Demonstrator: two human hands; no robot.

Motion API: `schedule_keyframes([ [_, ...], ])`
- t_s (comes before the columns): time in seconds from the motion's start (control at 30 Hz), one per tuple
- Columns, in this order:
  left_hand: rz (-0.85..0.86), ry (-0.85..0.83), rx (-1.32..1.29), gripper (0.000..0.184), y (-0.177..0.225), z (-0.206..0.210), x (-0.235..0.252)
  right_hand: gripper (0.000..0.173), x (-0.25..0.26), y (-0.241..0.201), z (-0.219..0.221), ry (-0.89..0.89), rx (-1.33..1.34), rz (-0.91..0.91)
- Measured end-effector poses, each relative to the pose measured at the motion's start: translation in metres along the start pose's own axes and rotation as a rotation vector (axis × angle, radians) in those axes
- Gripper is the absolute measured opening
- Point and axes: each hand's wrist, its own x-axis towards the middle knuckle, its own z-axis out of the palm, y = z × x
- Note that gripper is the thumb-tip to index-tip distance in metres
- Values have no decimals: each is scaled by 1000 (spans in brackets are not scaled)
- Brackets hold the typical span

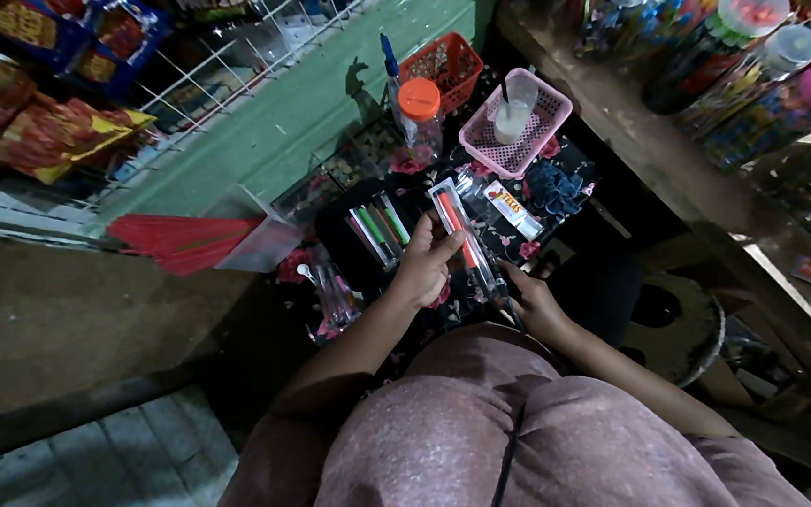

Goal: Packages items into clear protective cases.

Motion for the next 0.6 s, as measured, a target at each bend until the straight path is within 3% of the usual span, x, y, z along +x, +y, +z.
schedule_keyframes([
  [0.6,-80,-37,46,34,-11,6,-9,51,8,0,0,-46,47,77],
])
